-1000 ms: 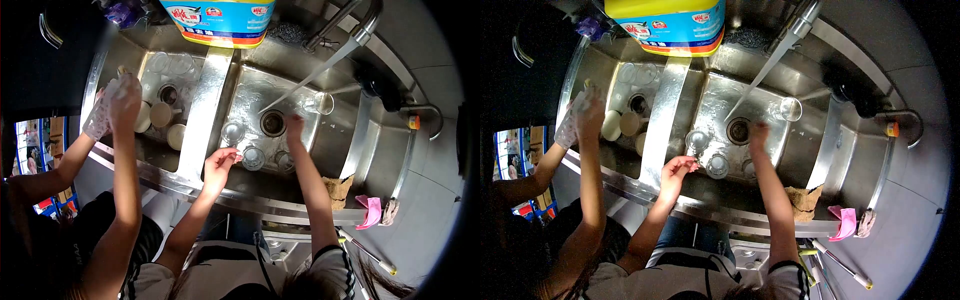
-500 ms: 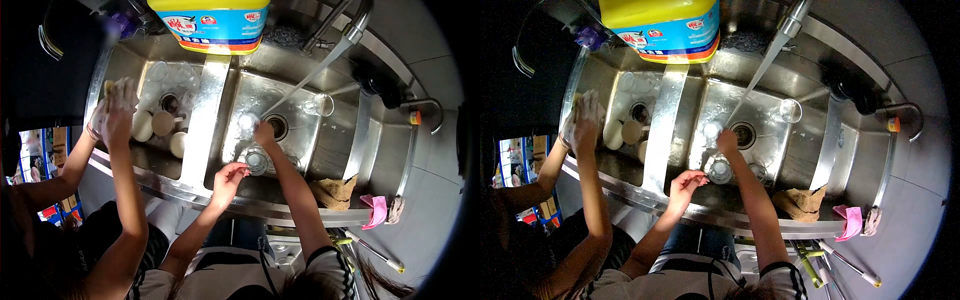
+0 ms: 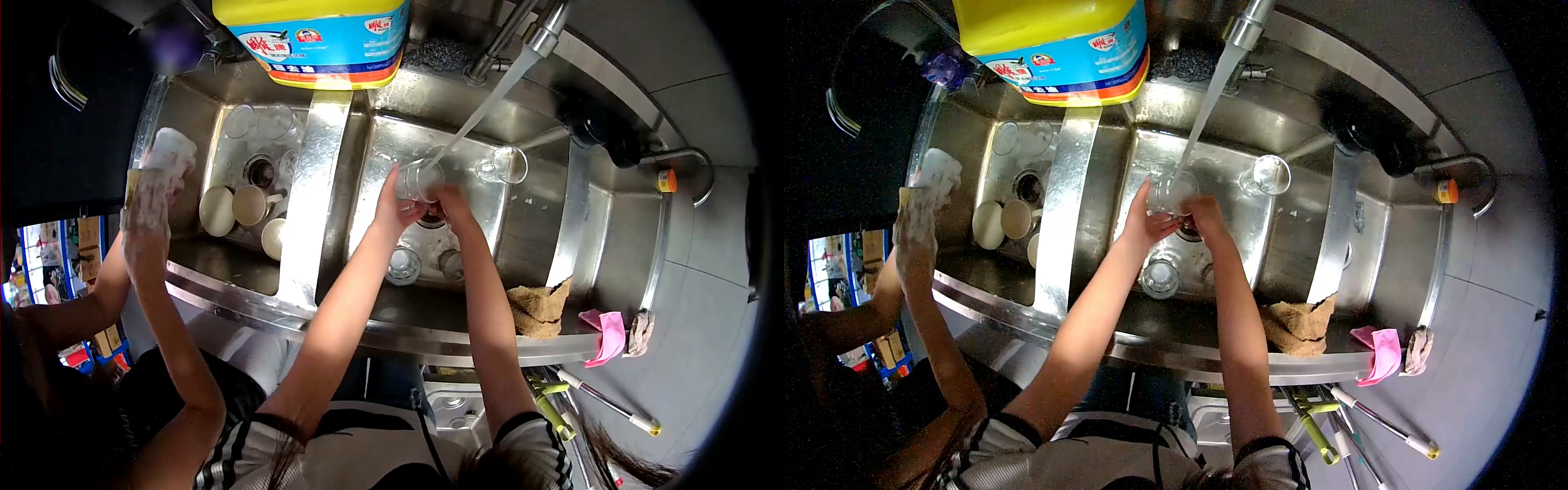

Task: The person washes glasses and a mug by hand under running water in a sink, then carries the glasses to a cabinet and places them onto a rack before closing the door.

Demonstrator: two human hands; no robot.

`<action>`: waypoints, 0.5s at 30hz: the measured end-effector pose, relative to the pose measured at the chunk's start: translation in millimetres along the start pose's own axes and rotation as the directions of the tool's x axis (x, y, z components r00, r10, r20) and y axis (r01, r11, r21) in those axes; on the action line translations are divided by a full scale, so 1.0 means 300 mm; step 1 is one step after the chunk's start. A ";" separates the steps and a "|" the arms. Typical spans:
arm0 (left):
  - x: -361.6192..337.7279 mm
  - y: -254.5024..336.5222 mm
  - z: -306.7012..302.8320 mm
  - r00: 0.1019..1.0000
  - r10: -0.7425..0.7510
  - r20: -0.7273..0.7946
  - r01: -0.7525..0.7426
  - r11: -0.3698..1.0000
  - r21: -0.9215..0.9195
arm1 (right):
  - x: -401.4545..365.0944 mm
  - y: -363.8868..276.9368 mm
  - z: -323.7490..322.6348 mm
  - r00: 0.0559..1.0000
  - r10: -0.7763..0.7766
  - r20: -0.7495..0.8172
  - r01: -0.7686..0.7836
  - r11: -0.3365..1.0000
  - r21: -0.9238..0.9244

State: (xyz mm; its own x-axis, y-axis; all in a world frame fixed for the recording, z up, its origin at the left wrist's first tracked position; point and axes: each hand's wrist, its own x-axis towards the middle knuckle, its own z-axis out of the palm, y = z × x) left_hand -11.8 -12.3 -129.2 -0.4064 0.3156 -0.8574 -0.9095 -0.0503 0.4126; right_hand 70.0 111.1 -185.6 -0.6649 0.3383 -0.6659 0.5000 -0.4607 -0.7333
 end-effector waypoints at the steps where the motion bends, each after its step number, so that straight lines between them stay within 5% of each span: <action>1: 0.062 -0.007 0.009 0.968 -0.070 0.242 0.113 0.979 -0.168 | -0.002 0.003 0.006 1.000 0.000 0.000 0.000 1.000 0.000; 2: 0.107 -0.018 0.017 0.874 -0.093 0.477 0.260 0.919 -0.296 | -0.005 0.010 0.017 0.997 -0.079 -0.007 0.079 0.997 0.000; 6: 0.212 -0.042 0.061 0.839 -0.026 0.544 0.232 0.921 -0.313 | -0.015 0.016 0.034 0.986 -0.155 -0.066 0.160 0.984 0.082; 8: 0.247 -0.046 0.093 0.934 0.098 0.344 -0.016 0.972 -0.234 | -0.065 0.001 0.021 0.991 -0.116 -0.061 0.128 0.960 0.249; 12: 0.171 -0.012 0.187 0.946 0.311 0.088 -0.300 0.946 -0.120 | -0.127 -0.026 -0.036 0.998 0.013 -0.058 0.027 0.771 0.636; 14: 0.170 -0.002 0.188 0.805 0.530 0.267 -0.593 0.740 0.317 | -0.093 -0.045 -0.033 0.999 0.016 -0.049 0.020 0.764 0.645; 15: 0.148 0.010 0.189 0.750 0.606 0.265 -0.606 0.470 0.642 | -0.070 -0.056 -0.022 0.999 0.015 -0.041 0.016 0.753 0.658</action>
State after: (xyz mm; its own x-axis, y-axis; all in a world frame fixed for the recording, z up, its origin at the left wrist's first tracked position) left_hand -27.8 55.2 -148.6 -0.8329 0.4574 -0.3115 -0.1249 0.3929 0.9111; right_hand 79.3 117.3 -160.1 -0.6341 0.3649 -0.6817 0.0005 -0.8815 -0.4722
